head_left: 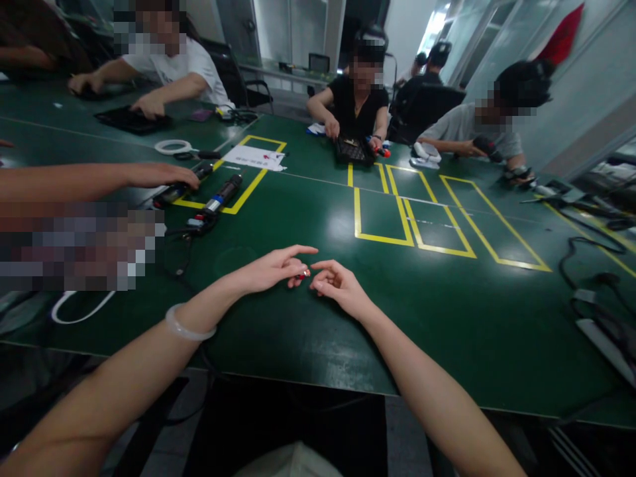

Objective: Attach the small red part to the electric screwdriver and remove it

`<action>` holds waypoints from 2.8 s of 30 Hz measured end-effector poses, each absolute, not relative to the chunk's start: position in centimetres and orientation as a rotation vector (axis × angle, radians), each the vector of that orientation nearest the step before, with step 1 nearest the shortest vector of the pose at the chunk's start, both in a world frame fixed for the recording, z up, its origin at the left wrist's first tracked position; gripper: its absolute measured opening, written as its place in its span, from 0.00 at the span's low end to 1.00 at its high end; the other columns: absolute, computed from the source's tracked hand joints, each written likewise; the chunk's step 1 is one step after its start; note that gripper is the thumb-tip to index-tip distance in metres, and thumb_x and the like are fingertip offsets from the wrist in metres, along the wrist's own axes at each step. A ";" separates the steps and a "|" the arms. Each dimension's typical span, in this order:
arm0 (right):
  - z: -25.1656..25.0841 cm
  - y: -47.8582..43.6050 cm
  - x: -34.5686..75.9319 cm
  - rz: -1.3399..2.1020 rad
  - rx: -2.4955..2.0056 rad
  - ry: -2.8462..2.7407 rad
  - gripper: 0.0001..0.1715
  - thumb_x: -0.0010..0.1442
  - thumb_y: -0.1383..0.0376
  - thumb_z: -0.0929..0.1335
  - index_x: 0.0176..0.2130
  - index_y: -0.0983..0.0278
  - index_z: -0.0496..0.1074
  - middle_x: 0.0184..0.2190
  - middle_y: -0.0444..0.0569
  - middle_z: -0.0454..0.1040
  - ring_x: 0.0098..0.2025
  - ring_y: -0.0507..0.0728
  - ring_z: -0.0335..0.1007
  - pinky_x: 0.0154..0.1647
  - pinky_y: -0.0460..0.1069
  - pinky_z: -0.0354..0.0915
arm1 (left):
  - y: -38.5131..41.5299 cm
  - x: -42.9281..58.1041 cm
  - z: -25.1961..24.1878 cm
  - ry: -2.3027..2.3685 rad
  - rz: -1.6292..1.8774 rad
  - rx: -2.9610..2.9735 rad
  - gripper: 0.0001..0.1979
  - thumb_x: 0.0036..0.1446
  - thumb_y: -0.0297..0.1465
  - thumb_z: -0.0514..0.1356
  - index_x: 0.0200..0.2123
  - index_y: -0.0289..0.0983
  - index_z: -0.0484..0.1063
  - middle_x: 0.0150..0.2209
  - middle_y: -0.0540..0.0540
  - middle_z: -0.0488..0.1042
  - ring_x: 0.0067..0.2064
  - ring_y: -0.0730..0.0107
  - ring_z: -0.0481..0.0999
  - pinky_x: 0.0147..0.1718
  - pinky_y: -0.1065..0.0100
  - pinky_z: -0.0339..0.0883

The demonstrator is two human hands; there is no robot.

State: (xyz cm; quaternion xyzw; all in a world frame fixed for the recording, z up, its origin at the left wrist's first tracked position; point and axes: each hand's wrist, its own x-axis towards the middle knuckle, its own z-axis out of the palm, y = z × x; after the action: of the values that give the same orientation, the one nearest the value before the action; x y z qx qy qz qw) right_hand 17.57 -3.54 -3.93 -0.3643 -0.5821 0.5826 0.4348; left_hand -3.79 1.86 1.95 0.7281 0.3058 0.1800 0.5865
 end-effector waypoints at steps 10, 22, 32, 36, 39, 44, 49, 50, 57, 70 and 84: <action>-4.1 -3.5 17.1 1.352 -0.910 -1.381 0.22 0.56 0.53 0.75 0.43 0.60 0.68 0.31 0.42 0.71 0.29 0.49 0.67 0.30 0.46 0.64 | 1.7 -2.9 0.4 0.752 0.472 1.727 0.14 0.59 0.38 0.63 0.40 0.33 0.69 0.32 0.48 0.74 0.34 0.70 0.74 0.36 0.68 0.65; -3.9 -3.1 17.8 1.306 -1.014 -1.387 0.21 0.57 0.50 0.73 0.41 0.61 0.69 0.32 0.44 0.72 0.30 0.50 0.68 0.31 0.47 0.66 | 6.0 -7.7 0.9 1.391 0.760 2.457 0.19 0.64 0.44 0.58 0.50 0.37 0.71 0.53 0.39 0.72 0.56 0.54 0.70 0.57 0.54 0.61; -4.7 -2.8 18.2 1.326 -1.023 -1.391 0.20 0.54 0.56 0.75 0.44 0.62 0.74 0.35 0.47 0.76 0.32 0.51 0.69 0.35 0.48 0.67 | 10.8 -17.8 0.3 2.507 0.427 1.766 0.43 0.56 0.53 0.61 0.61 0.22 0.61 0.60 0.22 0.64 0.56 0.40 0.69 0.49 0.52 0.65; -4.7 -2.8 18.4 1.301 -1.032 -1.406 0.18 0.55 0.57 0.74 0.44 0.62 0.74 0.36 0.47 0.76 0.33 0.52 0.69 0.36 0.48 0.67 | 11.6 -18.8 0.0 2.451 0.251 1.726 0.40 0.57 0.58 0.56 0.56 0.27 0.69 0.52 0.32 0.72 0.50 0.48 0.71 0.44 0.56 0.65; -4.6 -2.8 18.5 1.200 -1.067 -1.457 0.16 0.56 0.58 0.73 0.43 0.61 0.74 0.36 0.47 0.75 0.33 0.52 0.68 0.35 0.49 0.66 | 11.6 -18.8 0.0 2.402 0.266 1.815 0.39 0.58 0.57 0.56 0.54 0.27 0.70 0.46 0.36 0.73 0.46 0.51 0.71 0.42 0.57 0.64; -4.3 -2.9 18.6 0.956 -1.159 -1.596 0.11 0.58 0.61 0.71 0.42 0.61 0.74 0.34 0.46 0.72 0.32 0.52 0.66 0.33 0.48 0.63 | 10.6 -17.1 0.4 2.392 0.258 1.874 0.37 0.58 0.55 0.57 0.54 0.28 0.71 0.46 0.34 0.74 0.45 0.51 0.71 0.39 0.58 0.64; -4.2 -3.0 18.5 0.810 -1.160 -1.703 0.08 0.60 0.64 0.70 0.42 0.62 0.73 0.37 0.47 0.71 0.33 0.52 0.67 0.34 0.49 0.64 | 9.1 -14.2 0.4 2.285 0.242 1.999 0.36 0.57 0.56 0.56 0.55 0.33 0.74 0.50 0.31 0.74 0.47 0.43 0.74 0.39 0.56 0.67; -4.2 -3.0 18.6 0.798 -1.162 -1.716 0.08 0.60 0.64 0.70 0.42 0.62 0.73 0.37 0.47 0.71 0.33 0.52 0.67 0.34 0.49 0.64 | 8.8 -13.5 0.4 2.243 0.267 2.042 0.36 0.56 0.56 0.57 0.55 0.33 0.74 0.50 0.31 0.74 0.47 0.43 0.75 0.39 0.55 0.67; -3.9 -3.1 18.7 0.741 -1.195 -1.759 0.07 0.61 0.64 0.70 0.41 0.62 0.72 0.37 0.47 0.71 0.34 0.53 0.68 0.35 0.49 0.64 | 6.1 -8.1 -0.5 1.876 0.253 2.362 0.32 0.59 0.54 0.56 0.56 0.36 0.73 0.48 0.36 0.74 0.45 0.50 0.76 0.39 0.61 0.67; -3.1 -4.0 18.4 0.553 -1.225 -1.918 0.02 0.64 0.64 0.67 0.40 0.60 0.70 0.38 0.48 0.71 0.36 0.55 0.68 0.39 0.49 0.64 | 1.7 -2.3 -0.5 1.319 0.238 2.590 0.26 0.62 0.49 0.59 0.55 0.37 0.68 0.49 0.39 0.72 0.50 0.54 0.73 0.41 0.63 0.66; -3.6 -3.6 18.4 0.448 -1.249 -2.058 0.04 0.64 0.67 0.68 0.40 0.59 0.73 0.44 0.50 0.73 0.46 0.59 0.71 0.47 0.52 0.67 | 1.5 -2.2 -0.5 1.253 0.235 2.598 0.28 0.61 0.49 0.61 0.56 0.38 0.67 0.50 0.39 0.71 0.51 0.53 0.73 0.41 0.63 0.66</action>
State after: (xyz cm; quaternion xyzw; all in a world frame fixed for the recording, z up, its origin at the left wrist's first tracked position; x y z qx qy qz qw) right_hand 18.40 -3.55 -3.62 -0.4798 -0.7904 0.1721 0.3397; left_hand -2.21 1.52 -0.47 0.8908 0.4298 0.0804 0.1235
